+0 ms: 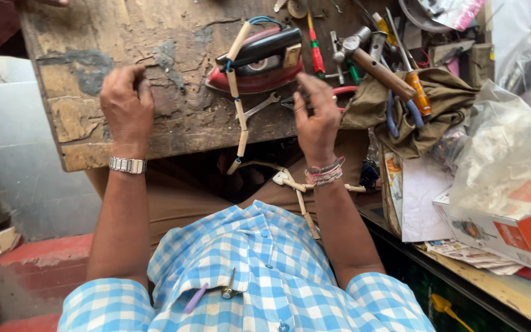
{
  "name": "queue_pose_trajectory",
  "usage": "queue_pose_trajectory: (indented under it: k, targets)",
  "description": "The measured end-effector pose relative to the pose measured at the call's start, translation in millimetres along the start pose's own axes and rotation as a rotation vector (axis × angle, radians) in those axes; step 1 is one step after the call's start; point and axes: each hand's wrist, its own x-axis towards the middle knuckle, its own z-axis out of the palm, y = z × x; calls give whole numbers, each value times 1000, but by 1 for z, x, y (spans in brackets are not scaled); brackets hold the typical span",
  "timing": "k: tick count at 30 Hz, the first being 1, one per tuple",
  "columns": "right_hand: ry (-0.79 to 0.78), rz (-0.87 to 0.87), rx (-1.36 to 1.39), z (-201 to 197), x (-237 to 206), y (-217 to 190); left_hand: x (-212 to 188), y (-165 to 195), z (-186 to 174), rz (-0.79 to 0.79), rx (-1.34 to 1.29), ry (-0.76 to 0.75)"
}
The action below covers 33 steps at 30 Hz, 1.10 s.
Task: The person repairs a small electric iron by applying glue to its base and securing it with wooden sticks, then uses a hammer to adjust a metal component inside a stainless steel container. The person also handles cash and a small metal piece during the process.
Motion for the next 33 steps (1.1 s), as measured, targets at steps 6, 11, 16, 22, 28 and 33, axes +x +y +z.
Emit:
queue_pose_trajectory:
  k: [6, 11, 16, 22, 28, 33]
  targets:
    - [-200, -85, 157, 35, -16, -44, -24, 6, 25, 111, 81, -54]
    - [-234, -75, 180, 40, -23, -54, -16, 33, 24, 148, 63, 8]
    - [-281, 33, 292, 35, -12, -53, -19, 64, 21, -201, -706, -448]
    - [-363, 123, 445, 22, -5, -45, -16, 85, 29, -390, -1059, -749]
    - [-113, 124, 190, 24, 9, -19, -8, 93, 38, -296, -815, -325]
    - [107, 120, -80, 54, 32, -2, 3, 78, 54, 291, -480, 46]
